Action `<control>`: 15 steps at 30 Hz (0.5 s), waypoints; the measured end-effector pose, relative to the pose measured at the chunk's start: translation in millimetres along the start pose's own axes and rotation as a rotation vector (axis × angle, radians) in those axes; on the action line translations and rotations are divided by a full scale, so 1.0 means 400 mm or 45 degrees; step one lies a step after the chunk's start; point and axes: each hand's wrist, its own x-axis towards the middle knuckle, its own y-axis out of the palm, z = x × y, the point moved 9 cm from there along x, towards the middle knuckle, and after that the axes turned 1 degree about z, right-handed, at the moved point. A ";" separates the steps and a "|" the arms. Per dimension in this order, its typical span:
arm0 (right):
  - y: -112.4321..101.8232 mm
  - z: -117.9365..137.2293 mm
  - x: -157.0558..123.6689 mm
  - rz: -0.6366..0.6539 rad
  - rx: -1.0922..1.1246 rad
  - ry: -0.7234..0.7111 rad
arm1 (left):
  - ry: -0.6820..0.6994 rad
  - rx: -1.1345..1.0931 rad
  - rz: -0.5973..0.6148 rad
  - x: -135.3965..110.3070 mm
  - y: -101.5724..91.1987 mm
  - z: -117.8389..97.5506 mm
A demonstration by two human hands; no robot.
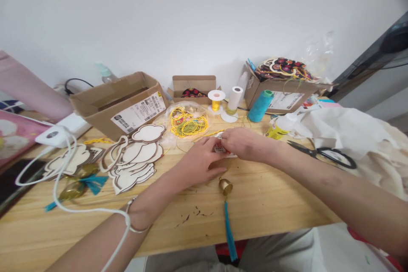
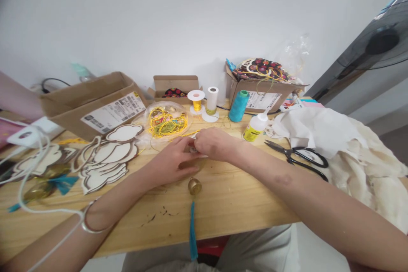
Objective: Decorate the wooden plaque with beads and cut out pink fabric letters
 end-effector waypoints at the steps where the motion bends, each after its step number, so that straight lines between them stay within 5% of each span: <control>1: 0.007 0.005 0.005 -0.002 -0.017 -0.049 | -0.003 0.001 -0.002 0.000 -0.001 0.000; 4: 0.028 -0.008 0.010 -0.105 -0.044 -0.105 | -0.011 0.013 -0.003 0.000 0.000 -0.001; 11: -0.008 -0.140 -0.095 -0.712 0.226 0.484 | -0.029 0.083 0.013 -0.001 0.000 -0.003; 15: -0.002 -0.147 -0.156 -0.787 0.361 0.598 | -0.010 0.064 0.011 -0.002 -0.007 -0.006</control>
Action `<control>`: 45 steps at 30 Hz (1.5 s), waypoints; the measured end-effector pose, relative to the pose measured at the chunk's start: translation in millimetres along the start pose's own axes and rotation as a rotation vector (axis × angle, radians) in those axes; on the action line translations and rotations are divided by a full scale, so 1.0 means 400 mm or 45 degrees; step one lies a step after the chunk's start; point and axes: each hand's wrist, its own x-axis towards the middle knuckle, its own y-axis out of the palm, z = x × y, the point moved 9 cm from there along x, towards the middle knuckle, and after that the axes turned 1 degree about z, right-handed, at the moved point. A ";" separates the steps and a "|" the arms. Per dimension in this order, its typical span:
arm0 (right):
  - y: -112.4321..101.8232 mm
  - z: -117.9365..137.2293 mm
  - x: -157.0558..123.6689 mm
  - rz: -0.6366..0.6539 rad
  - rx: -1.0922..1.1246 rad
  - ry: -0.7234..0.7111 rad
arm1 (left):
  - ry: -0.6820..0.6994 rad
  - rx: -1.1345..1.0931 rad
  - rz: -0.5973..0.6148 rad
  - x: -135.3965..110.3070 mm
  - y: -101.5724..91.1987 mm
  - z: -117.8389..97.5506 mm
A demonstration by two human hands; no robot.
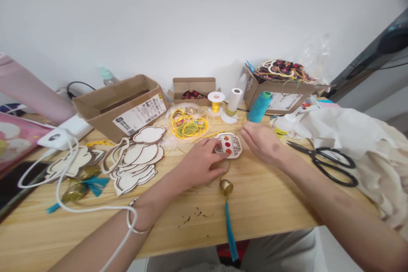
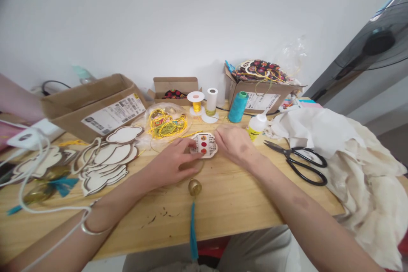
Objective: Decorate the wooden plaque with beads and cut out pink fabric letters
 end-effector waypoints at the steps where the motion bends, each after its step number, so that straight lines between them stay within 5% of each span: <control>1: -0.006 0.000 -0.009 -0.029 0.028 -0.014 | 0.005 -0.002 0.001 0.000 -0.001 -0.001; 6: -0.017 0.045 -0.048 -0.151 0.195 -0.379 | -0.002 -0.028 -0.007 -0.001 -0.001 0.001; 13: 0.039 0.086 -0.061 0.083 -0.101 -0.593 | -0.045 0.020 0.022 0.005 0.011 0.008; 24: 0.057 0.092 -0.060 0.200 -0.188 -0.595 | 0.011 0.206 0.062 0.012 0.008 0.002; 33: 0.055 0.101 -0.062 0.219 -0.064 -0.506 | -0.199 -0.189 -0.154 0.002 -0.022 0.052; 45: 0.046 0.073 -0.063 0.089 0.133 -0.390 | -0.270 -0.329 -0.136 -0.005 -0.026 0.046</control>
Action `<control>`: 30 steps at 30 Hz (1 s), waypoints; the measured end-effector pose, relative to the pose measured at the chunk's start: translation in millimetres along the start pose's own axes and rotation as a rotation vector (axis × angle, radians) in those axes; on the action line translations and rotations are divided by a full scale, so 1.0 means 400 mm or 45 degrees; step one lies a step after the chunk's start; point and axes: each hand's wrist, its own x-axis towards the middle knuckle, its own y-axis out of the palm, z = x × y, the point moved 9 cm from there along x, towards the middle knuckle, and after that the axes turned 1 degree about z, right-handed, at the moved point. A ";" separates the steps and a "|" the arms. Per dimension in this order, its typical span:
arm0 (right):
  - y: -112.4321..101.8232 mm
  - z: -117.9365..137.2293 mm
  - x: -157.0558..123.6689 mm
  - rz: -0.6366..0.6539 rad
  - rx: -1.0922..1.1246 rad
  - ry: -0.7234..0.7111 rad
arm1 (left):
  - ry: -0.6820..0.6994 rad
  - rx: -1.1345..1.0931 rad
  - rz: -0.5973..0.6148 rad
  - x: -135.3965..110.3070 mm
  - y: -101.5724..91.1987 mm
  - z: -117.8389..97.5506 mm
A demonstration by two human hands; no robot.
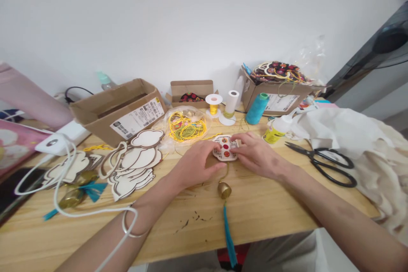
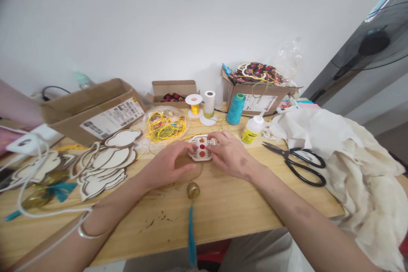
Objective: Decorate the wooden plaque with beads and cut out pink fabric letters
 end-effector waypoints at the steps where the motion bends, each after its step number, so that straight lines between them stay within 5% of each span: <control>1: -0.004 0.000 -0.001 -0.024 -0.017 0.012 | 0.005 0.008 0.019 0.000 0.003 -0.003; 11: -0.001 0.027 -0.009 -0.015 -0.068 -0.031 | 0.232 0.282 0.172 -0.001 0.043 -0.041; 17: -0.040 -0.009 0.001 -0.179 0.144 0.085 | 0.132 0.135 0.078 0.005 0.019 -0.033; 21: -0.028 -0.016 0.043 0.035 0.025 0.202 | 0.061 0.110 -0.058 0.003 -0.009 -0.020; 26: 0.018 -0.017 0.089 0.373 -0.186 0.286 | 0.066 0.077 -0.032 0.000 -0.003 -0.013; 30: 0.038 -0.016 0.088 0.339 -0.102 0.127 | 0.073 0.058 -0.028 -0.004 -0.005 -0.010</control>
